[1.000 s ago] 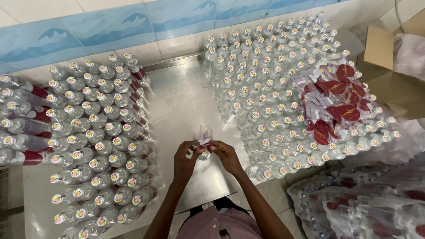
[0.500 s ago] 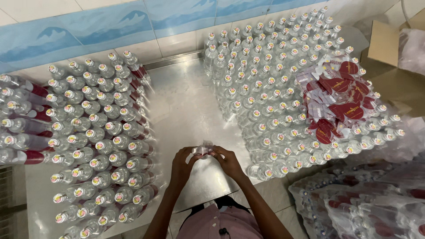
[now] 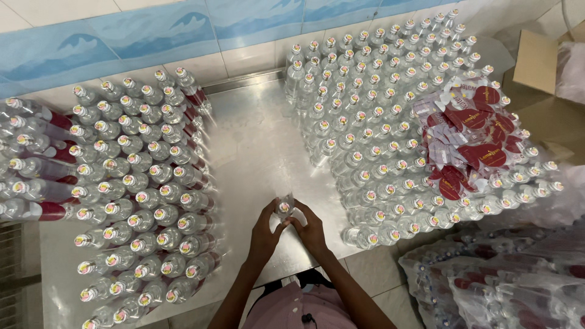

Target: The person repeatedly picks up a clear plastic bottle from a large stack on a metal table and wraps it with a red and white plastic sleeve. After wrapping, the person places the bottle onto a separate stack of wrapped bottles. The process is repeated continuously throughout the video.

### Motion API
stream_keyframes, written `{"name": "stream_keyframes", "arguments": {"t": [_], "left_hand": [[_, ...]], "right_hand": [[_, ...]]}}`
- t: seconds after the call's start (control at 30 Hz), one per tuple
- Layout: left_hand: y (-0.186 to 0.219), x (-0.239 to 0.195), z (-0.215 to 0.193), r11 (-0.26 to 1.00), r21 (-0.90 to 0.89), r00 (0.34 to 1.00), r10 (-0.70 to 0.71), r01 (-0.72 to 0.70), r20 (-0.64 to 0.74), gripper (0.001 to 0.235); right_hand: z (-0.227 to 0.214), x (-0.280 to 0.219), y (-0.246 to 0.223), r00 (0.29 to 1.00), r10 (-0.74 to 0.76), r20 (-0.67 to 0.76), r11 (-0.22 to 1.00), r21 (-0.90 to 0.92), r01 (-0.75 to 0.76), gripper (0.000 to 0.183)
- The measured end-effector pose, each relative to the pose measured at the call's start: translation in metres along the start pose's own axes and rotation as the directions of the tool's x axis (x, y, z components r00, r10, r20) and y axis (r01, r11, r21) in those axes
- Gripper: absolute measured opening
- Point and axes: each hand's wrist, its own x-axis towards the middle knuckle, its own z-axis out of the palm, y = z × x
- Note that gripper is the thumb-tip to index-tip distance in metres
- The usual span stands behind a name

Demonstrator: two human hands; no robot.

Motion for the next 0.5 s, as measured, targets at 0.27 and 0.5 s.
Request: {"name": "stream_keyframes", "arguments": {"t": [0.27,0.5], "left_hand": [[-0.044,0.009,0.015,0.996,-0.062,0.996,-0.073,0.069,-0.053,0.074],[-0.085,0.019,0.018,0.997,0.046,0.998,-0.062,0.062,-0.007,0.072]], "right_hand": [[0.008,0.003,0.015,0.989,0.139,0.040,0.990,-0.007,-0.139,0.069],[0.025,0.006,0.044,0.985,0.103,0.139,0.994,-0.045,-0.098,0.077]]}}
